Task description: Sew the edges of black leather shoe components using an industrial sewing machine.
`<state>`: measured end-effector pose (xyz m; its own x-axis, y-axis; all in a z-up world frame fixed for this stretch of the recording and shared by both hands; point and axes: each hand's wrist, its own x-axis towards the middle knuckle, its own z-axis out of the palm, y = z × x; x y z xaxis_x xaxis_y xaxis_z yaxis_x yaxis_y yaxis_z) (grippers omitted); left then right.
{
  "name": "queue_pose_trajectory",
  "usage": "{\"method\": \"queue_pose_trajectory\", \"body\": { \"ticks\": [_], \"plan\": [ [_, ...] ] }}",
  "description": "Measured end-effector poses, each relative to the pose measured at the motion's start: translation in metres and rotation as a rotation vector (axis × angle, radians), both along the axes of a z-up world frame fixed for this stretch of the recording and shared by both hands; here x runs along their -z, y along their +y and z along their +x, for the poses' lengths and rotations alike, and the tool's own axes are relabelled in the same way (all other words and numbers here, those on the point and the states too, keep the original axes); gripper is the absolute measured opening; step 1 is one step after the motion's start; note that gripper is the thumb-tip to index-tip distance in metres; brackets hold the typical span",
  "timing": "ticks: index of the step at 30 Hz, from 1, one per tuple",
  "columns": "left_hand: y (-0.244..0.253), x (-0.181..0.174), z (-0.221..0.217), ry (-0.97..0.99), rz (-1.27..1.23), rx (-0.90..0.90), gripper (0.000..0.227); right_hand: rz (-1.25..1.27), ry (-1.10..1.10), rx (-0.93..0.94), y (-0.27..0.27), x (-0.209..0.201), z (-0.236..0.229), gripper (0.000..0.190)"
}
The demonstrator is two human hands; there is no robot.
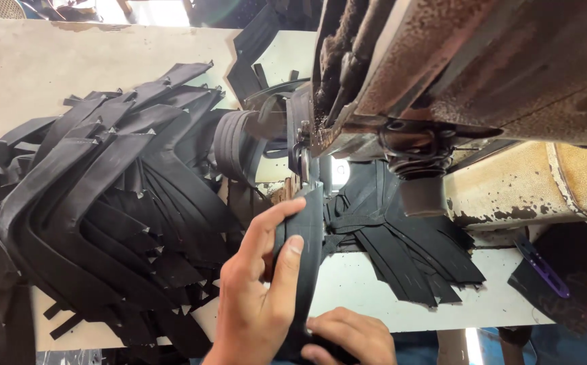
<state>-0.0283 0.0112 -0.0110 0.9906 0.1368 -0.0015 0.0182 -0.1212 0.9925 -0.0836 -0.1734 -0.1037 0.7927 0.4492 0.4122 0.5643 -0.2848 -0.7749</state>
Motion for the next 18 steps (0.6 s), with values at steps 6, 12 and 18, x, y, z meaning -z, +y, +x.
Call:
{"method": "queue_pose_trajectory", "body": {
  "ticks": [6,12,18],
  "plan": [
    [-0.006,-0.004,0.022,-0.015,-0.085,0.004,0.036,0.162,0.132,0.189,0.006,-0.009,0.006,0.032],
    [-0.013,-0.01,0.036,-0.056,0.004,-0.074,0.034,0.16,0.182,0.188,0.005,-0.035,0.024,0.031],
    [-0.009,-0.011,0.033,-0.078,-0.07,-0.081,0.039,0.175,0.177,0.186,0.007,-0.046,0.03,0.026]
  ]
}}
